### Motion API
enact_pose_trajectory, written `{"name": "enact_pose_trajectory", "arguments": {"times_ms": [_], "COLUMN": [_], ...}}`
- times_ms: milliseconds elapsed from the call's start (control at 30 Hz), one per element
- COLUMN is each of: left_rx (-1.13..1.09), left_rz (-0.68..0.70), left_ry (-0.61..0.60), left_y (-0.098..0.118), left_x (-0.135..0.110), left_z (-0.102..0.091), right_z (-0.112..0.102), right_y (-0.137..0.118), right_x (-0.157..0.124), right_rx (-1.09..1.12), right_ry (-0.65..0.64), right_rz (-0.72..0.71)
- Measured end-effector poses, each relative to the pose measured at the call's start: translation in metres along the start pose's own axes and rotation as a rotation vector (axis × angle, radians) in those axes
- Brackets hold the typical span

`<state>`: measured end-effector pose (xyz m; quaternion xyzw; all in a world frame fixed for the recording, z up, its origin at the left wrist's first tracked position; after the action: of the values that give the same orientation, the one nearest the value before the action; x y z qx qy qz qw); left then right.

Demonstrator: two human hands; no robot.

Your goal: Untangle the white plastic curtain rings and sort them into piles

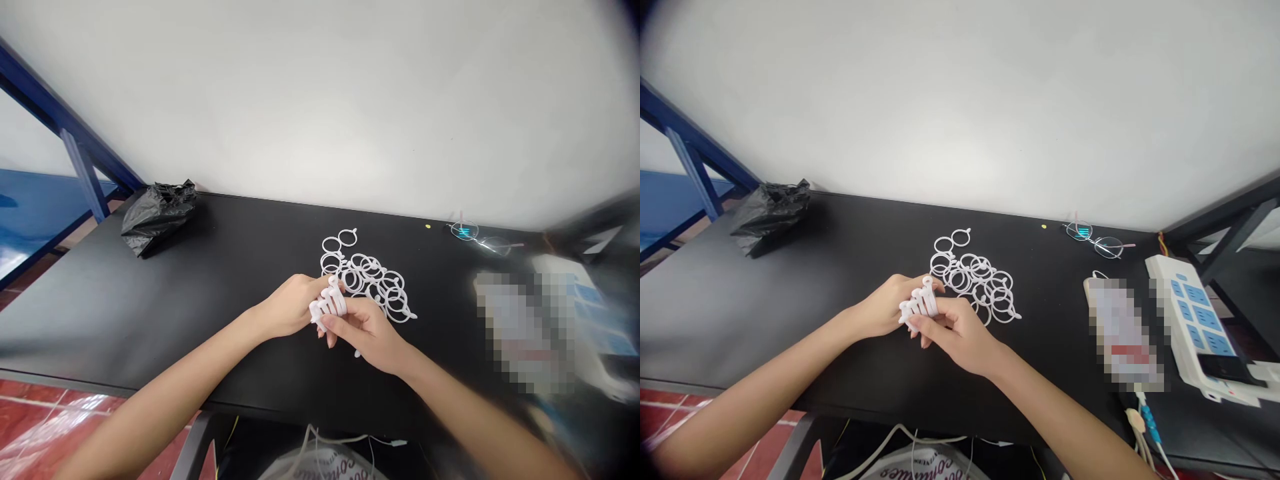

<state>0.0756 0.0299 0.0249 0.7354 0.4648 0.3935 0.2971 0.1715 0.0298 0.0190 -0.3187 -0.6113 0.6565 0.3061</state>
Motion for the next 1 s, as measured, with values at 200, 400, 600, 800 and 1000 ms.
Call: {"name": "enact_pose_trajectory", "arguments": {"times_ms": [200,400,600,800,1000], "left_rx": [-0.267,-0.338,-0.297,-0.046,0.15], "left_rz": [0.024,0.027,-0.037,0.053,0.085], "left_ry": [0.021,0.051,0.037,0.048,-0.005], "left_y": [0.013,0.029,0.015,0.004,0.004], "left_x": [0.0,-0.002,-0.001,-0.003,-0.004], "left_z": [-0.003,-0.008,-0.005,-0.005,-0.005], "right_z": [0.001,0.005,0.002,-0.001,0.002], "right_y": [-0.02,-0.037,-0.029,-0.018,-0.011], "right_x": [-0.012,-0.021,-0.01,-0.005,-0.006], "right_rx": [-0.155,-0.21,-0.139,-0.03,-0.07], "right_ry": [-0.003,-0.028,-0.029,-0.021,-0.041], "right_rz": [-0.268,-0.408,-0.251,-0.071,-0.009]}}
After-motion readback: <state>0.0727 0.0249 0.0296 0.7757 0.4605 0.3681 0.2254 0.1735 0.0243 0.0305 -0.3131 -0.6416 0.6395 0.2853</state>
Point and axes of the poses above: each hand's wrist, its own x-axis towards the middle knuckle, its own z-axis out of the palm, y = z × x, the point moved 7 cm from there along x, towards the middle knuckle, and after that the axes turned 14 degrees about y, right-handed, at the moved point
